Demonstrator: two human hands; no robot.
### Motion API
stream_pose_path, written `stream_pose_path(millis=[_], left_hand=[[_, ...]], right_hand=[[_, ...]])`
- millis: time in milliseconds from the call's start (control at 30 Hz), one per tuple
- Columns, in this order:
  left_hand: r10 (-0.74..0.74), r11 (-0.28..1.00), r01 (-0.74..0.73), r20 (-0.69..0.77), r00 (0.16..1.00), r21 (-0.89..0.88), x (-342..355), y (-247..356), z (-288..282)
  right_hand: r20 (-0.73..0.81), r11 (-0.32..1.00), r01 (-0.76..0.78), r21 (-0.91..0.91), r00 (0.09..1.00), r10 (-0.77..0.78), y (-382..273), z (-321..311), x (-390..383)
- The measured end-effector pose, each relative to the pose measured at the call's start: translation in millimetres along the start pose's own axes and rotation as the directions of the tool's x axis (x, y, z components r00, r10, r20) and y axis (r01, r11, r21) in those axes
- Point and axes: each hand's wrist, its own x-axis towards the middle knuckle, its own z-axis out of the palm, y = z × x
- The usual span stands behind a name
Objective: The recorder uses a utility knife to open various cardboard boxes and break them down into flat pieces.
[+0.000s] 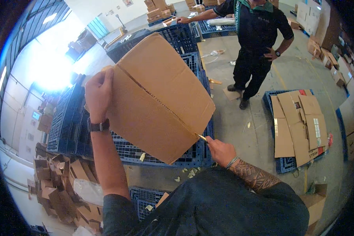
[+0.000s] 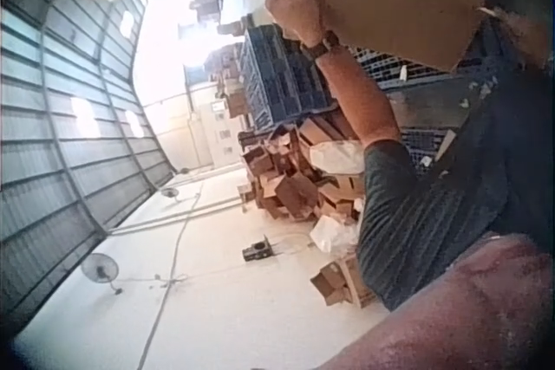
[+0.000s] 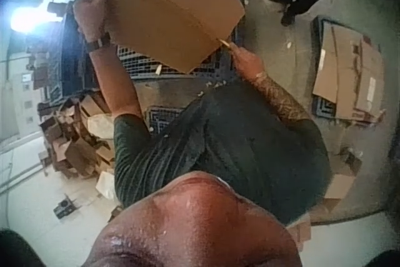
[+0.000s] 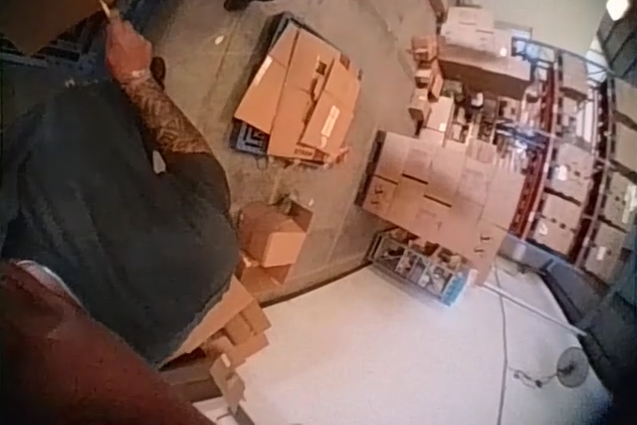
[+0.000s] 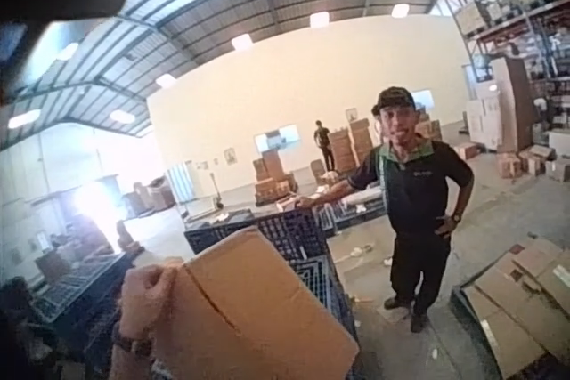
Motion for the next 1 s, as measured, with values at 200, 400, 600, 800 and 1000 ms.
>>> stream_pose_path(millis=[200, 400, 600, 800, 1000], left_hand=[[-0.007, 0.999, 0.007, -0.007, 1.0, -0.036, -3, 2, 6], [0.225, 0.967, -0.252, -0.312, 0.923, -0.048, 46, -46, -36], [0.322, 0.67, -0.526, -0.434, 0.842, -0.523, 45, -53, -65], [0.247, 0.283, -0.442, -0.381, 0.891, -0.851, 10, -75, -60], [0.102, 0.21, -0.36, -0.346, 0.933, -0.909, -25, -59, -27]], right_hand=[[-0.033, 0.999, -0.018, 0.051, 0.999, 0.02, 11, 11, -11], [0.411, 0.953, -0.26, -0.158, 0.86, 0.302, 65, 39, -73], [-0.18, 0.847, -0.458, 0.27, 0.84, 0.512, 84, -1, -37], [-0.124, 0.861, -0.037, 0.506, 0.986, 0.115, 7, -76, 41], [-0.111, 0.813, 0.531, 0.239, 0.846, -0.521, -65, -35, 132]])
